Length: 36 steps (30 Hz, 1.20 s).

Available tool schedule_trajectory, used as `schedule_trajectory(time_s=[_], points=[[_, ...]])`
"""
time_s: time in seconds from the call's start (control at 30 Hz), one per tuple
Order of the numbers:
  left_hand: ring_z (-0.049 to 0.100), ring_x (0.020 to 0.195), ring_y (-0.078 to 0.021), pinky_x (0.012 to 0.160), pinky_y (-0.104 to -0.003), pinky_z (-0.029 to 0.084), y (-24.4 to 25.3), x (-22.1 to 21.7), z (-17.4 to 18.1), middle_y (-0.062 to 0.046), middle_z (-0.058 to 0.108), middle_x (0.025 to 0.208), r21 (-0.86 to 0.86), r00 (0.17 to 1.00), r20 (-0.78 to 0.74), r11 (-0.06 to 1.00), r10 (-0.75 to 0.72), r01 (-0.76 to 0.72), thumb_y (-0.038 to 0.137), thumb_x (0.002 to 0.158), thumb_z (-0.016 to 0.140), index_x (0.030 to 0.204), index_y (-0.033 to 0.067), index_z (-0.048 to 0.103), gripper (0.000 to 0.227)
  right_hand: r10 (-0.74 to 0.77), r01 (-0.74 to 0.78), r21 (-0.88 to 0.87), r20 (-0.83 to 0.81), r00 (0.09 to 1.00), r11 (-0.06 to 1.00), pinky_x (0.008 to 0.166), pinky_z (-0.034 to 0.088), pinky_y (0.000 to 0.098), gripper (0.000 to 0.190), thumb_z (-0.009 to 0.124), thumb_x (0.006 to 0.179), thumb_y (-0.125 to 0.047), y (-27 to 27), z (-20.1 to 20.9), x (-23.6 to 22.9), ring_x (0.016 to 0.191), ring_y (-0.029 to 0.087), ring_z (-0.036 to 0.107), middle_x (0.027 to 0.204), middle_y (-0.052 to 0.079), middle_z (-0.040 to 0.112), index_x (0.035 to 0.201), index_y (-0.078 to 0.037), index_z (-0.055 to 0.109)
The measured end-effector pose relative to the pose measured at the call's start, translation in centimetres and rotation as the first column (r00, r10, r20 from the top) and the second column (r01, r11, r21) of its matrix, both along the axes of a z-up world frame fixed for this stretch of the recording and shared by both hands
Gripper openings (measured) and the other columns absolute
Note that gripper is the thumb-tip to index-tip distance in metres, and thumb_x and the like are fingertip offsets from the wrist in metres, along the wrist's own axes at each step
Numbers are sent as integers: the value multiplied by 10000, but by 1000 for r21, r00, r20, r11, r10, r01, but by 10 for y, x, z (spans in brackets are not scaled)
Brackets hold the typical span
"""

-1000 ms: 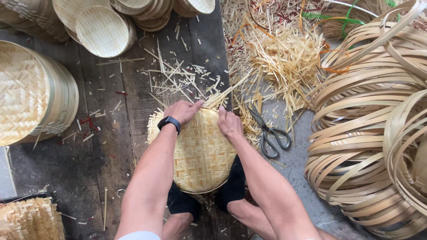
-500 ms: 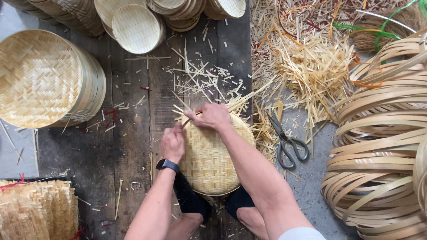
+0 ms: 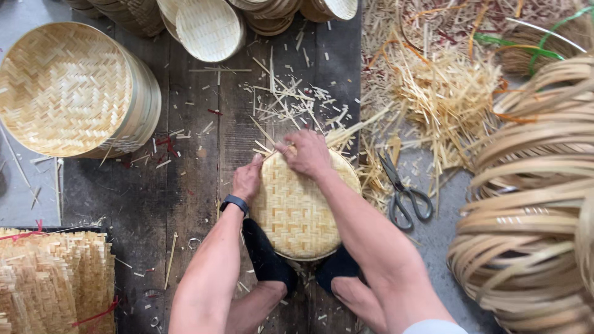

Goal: The person places a circular bamboo frame onto a square piece of woven bamboo, fits it into a wooden mold, and cuts away the excess material with shears.

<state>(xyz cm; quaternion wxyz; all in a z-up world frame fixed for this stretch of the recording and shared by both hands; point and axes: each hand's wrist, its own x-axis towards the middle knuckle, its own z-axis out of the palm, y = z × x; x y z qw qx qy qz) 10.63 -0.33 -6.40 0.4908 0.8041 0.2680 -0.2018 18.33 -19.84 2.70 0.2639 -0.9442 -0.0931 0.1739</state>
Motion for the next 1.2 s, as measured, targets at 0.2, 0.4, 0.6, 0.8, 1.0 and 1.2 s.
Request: schedule_trajectory(time_s=[0.2, 0.4, 0.6, 0.8, 1.0, 1.2], points=[[648, 1067, -319, 937, -421, 474, -6, -19, -20, -190, 719, 1114, 44, 897, 336, 946, 287, -320, 591, 1013, 491, 1127, 15, 698, 623, -81, 79, 16, 117, 990, 997, 976, 499, 415, 329, 618, 995, -386, -134, 118, -58, 1155, 318, 624, 1243, 134, 643, 1140, -112, 729], [668, 1025, -294, 927, -399, 512, 20, -80, 5, -193, 700, 1105, 184, 864, 390, 893, 317, -410, 426, 992, 674, 1135, 0, 698, 450, -107, 44, -379, -147, 983, 924, 824, 536, 473, 413, 573, 1026, -455, -224, 270, -159, 900, 368, 704, 931, 192, 743, 1028, -88, 762], [712, 925, -296, 852, -407, 536, 57, -129, 64, -172, 747, 973, 199, 870, 457, 931, 187, -305, 391, 968, 689, 1030, -8, 732, 407, -156, 101, -226, -240, 958, 969, 762, 555, 433, 387, 600, 961, -445, -226, 249, -238, 799, 291, 718, 890, 161, 751, 1103, -116, 744], [688, 1034, -362, 936, -444, 506, 41, -113, 50, -227, 739, 1060, 279, 965, 196, 934, 174, -225, 498, 1002, 624, 1093, 28, 765, 499, -186, 210, 51, -300, 936, 976, 828, 576, 387, 440, 627, 938, -444, -196, 106, -236, 894, 252, 725, 999, 134, 766, 1176, -82, 704], [577, 1272, -249, 1064, -379, 426, -2, -74, -10, -151, 622, 1388, -294, 837, -74, 791, 541, -537, 559, 976, 598, 1315, -60, 595, 706, -564, 658, 344, -340, 752, 670, 935, 532, 377, 519, 546, 1016, -440, -152, -31, -162, 1053, 235, 687, 1151, 160, 734, 1246, 18, 625], [635, 1164, -226, 1011, -363, 479, -27, -68, 44, -116, 695, 1304, -372, 672, -149, 588, 726, -718, 479, 977, 541, 1239, 7, 689, 560, -493, 937, 346, -807, 325, 51, 966, 566, 412, 583, 276, 1054, -449, -122, -11, -139, 1044, 259, 703, 1145, 166, 745, 1130, -25, 669]])
